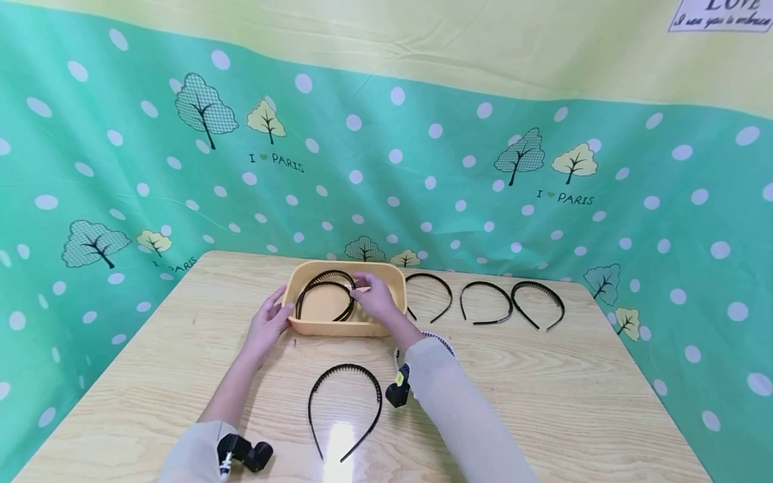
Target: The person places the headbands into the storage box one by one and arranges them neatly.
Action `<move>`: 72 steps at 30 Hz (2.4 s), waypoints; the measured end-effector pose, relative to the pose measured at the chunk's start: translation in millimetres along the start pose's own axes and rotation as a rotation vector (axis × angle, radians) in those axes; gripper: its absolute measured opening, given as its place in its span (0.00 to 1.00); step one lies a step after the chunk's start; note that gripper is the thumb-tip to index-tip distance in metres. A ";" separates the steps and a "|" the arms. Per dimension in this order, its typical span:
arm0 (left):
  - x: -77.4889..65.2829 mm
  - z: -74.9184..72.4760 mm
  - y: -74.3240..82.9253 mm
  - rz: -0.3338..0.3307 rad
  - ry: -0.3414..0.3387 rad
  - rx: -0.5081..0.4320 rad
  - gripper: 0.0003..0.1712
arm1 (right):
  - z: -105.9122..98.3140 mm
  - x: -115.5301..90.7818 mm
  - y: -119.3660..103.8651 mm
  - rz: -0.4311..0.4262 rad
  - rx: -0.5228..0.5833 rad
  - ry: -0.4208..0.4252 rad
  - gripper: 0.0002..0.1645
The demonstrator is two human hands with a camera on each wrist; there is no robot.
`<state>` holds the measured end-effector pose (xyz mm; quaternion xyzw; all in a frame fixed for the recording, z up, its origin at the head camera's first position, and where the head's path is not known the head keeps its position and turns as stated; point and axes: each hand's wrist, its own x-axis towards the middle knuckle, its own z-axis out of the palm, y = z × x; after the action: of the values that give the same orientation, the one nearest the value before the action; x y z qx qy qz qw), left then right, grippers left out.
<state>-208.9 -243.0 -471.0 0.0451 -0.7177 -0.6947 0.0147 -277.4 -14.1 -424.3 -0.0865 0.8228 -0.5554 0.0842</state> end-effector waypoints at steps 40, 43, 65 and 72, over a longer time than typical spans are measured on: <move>1.6 -0.3 -3.0 -0.002 -0.002 0.006 0.37 | 0.3 -2.8 -1.0 0.030 -0.085 0.011 0.20; 1.4 -0.3 -3.0 -0.001 -0.001 0.008 0.38 | 0.7 -1.7 -0.4 0.015 -0.099 0.021 0.19; 0.4 1.1 -4.9 0.013 0.007 -0.001 0.36 | -6.5 -1.3 -0.9 -0.024 -0.085 0.094 0.15; -1.0 0.6 -3.2 0.018 0.003 0.000 0.37 | -16.5 -1.0 -3.4 -0.013 -0.102 0.102 0.14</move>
<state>-207.8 -242.4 -474.1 0.0396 -0.7180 -0.6946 0.0218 -280.2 -0.3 -415.0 -0.0678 0.8525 -0.5171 0.0341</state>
